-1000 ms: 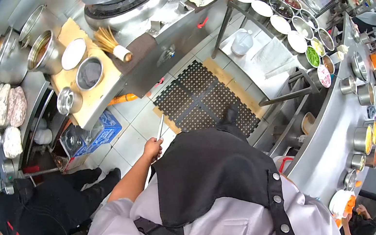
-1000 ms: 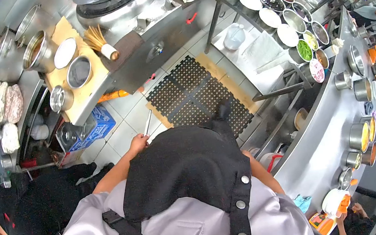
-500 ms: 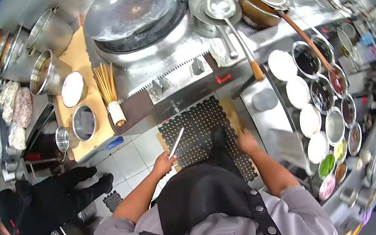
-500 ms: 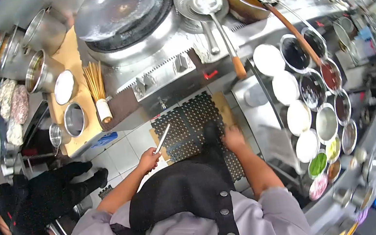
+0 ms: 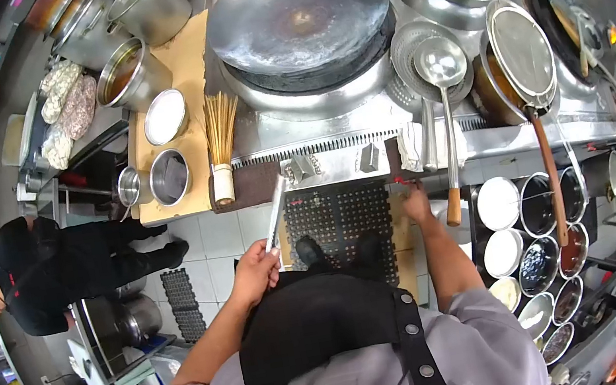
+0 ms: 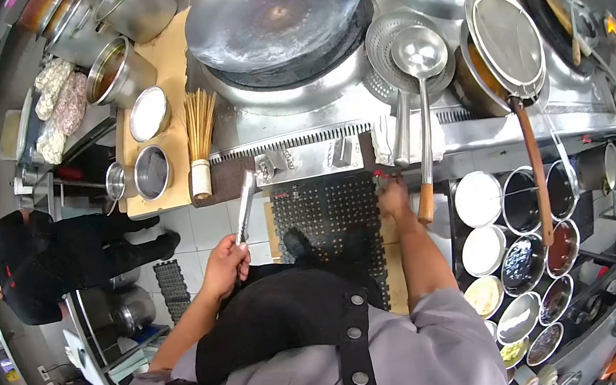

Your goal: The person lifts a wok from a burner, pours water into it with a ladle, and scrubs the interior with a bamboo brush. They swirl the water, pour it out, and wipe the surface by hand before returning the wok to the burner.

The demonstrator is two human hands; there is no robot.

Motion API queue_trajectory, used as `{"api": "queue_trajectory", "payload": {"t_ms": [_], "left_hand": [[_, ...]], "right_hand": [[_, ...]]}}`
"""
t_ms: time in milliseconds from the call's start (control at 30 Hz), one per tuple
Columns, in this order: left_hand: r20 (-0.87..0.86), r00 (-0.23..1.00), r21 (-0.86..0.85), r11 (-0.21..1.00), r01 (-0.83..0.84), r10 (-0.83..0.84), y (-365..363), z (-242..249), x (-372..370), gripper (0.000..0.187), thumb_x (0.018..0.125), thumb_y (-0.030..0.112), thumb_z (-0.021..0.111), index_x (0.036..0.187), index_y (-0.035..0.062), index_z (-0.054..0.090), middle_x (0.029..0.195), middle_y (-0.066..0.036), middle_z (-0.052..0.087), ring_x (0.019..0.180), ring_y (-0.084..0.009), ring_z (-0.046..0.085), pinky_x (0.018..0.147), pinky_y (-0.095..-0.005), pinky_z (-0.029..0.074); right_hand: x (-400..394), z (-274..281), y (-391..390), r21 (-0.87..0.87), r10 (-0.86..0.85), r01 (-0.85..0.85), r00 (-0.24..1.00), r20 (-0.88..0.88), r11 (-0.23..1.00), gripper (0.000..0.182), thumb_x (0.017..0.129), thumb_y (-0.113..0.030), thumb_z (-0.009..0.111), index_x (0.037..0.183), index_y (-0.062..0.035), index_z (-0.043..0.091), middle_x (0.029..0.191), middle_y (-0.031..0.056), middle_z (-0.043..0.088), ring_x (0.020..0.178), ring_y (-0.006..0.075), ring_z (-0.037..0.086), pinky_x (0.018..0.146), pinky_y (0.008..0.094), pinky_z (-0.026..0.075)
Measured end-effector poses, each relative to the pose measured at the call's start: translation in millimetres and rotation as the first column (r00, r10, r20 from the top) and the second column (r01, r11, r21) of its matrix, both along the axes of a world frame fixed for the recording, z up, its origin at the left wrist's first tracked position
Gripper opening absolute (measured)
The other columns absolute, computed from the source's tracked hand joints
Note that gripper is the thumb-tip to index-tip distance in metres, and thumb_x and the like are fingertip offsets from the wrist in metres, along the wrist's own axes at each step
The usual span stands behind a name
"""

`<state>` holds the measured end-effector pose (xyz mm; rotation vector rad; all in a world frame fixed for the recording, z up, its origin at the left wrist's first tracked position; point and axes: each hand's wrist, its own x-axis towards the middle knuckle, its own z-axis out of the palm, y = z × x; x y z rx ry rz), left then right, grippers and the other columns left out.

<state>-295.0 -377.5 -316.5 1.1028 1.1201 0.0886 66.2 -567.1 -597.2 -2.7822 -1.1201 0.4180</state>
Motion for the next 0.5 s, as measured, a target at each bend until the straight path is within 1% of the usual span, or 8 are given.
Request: {"api": "queue_trajectory", "payload": {"t_ms": [33, 67, 100, 133, 200, 267, 400, 500], "left_hand": [[0.021, 1.000, -0.003, 1.000, -0.021, 0.021, 6, 3, 3, 0.020, 0.097, 0.020, 0.054, 0.111, 0.0062, 0.051, 0.071, -0.001, 0.054, 0.051, -0.0084, 0.049, 0.045, -0.0224, 0.041], [0.041, 0.999, -0.011, 1.000, -0.016, 0.016, 12, 3, 5, 0.020, 0.097, 0.020, 0.054, 0.111, 0.0062, 0.051, 0.071, -0.001, 0.054, 0.051, -0.0084, 0.049, 0.045, -0.0224, 0.041], [0.095, 0.993, -0.033, 0.997, -0.070, 0.073, 20, 2, 7, 0.019, 0.098, 0.020, 0.053, 0.111, 0.0064, 0.051, 0.071, -0.001, 0.054, 0.051, -0.0086, 0.049, 0.045, -0.0226, 0.041], [0.147, 0.981, -0.058, 0.991, -0.118, 0.126, 28, -1, 8, 0.019, 0.098, 0.020, 0.053, 0.111, 0.0066, 0.052, 0.072, -0.001, 0.054, 0.051, -0.0087, 0.049, 0.045, -0.0228, 0.041], [0.200, 0.973, -0.046, 0.993, -0.108, 0.116, 43, -16, 11, 0.016, 0.098, 0.020, 0.052, 0.108, 0.0074, 0.052, 0.072, -0.001, 0.054, 0.051, -0.0090, 0.049, 0.044, -0.0233, 0.041], [0.229, 0.967, -0.029, 0.994, -0.105, 0.109, 55, -29, 15, 0.015, 0.097, 0.020, 0.053, 0.105, 0.0079, 0.051, 0.071, -0.001, 0.053, 0.051, -0.0090, 0.049, 0.044, -0.0232, 0.041], [0.283, 0.957, -0.045, 0.997, -0.059, 0.070, 62, -20, 41, 0.014, 0.097, 0.022, 0.054, 0.102, 0.0089, 0.052, 0.072, -0.001, 0.053, 0.051, -0.0083, 0.048, 0.043, -0.0222, 0.040], [0.328, 0.944, -0.024, 0.999, -0.032, 0.038, 62, -6, 63, 0.014, 0.098, 0.022, 0.052, 0.105, 0.0094, 0.053, 0.071, -0.001, 0.053, 0.051, -0.0082, 0.048, 0.043, -0.0223, 0.039]], "right_hand": [[5, 11, -6, 0.144, -0.227, 0.383, 0.766, -0.601, 0.912, 0.060, 0.093, -0.036, 0.049, 0.141, -0.0023, 0.037, 0.143, 0.0229, 0.041, 0.131, 0.0342, 0.042, 0.100, 0.0510, 0.043], [6, 32, -14, 0.020, -0.173, 0.722, 0.192, -0.966, 0.691, 0.065, 0.095, -0.045, 0.049, 0.142, -0.0023, 0.035, 0.139, 0.0238, 0.045, 0.127, 0.0333, 0.048, 0.097, 0.0510, 0.046], [-12, 83, -20, 0.005, 0.052, 0.900, -0.019, -0.998, 0.435, 0.065, 0.096, -0.056, 0.042, 0.136, -0.0052, 0.044, 0.125, 0.0194, 0.057, 0.108, 0.0316, 0.060, 0.088, 0.0485, 0.051], [-18, 131, -27, 0.024, 0.047, 0.907, 0.004, -0.999, 0.421, 0.065, 0.096, -0.056, 0.042, 0.136, -0.0052, 0.044, 0.125, 0.0194, 0.057, 0.108, 0.0316, 0.060, 0.088, 0.0485, 0.051], [-24, 198, -34, 0.010, 0.576, 0.975, -0.123, -0.808, 0.222, 0.062, 0.095, -0.057, 0.042, 0.131, -0.0068, 0.048, 0.105, 0.0185, 0.065, 0.097, 0.0304, 0.064, 0.074, 0.0386, 0.054], [-5, 220, -45, 0.086, 0.582, 0.962, -0.085, -0.809, 0.260, 0.064, 0.095, -0.060, 0.040, 0.130, -0.0072, 0.049, 0.097, 0.0146, 0.064, 0.083, 0.0250, 0.063, 0.062, 0.0291, 0.052], [22, 258, -30, -0.088, 0.494, 0.921, -0.282, -0.823, 0.379, 0.038, 0.097, -0.032, 0.052, 0.126, -0.0066, 0.049, 0.074, 0.0027, 0.051, 0.051, 0.0102, 0.041, 0.044, 0.0234, 0.039], [11, 284, -23, 0.029, 0.420, 0.941, -0.123, -0.899, 0.337, 0.032, 0.095, -0.015, 0.051, 0.126, -0.0061, 0.047, 0.070, 0.0013, 0.046, 0.050, 0.0084, 0.042, 0.040, 0.0240, 0.037]]}}
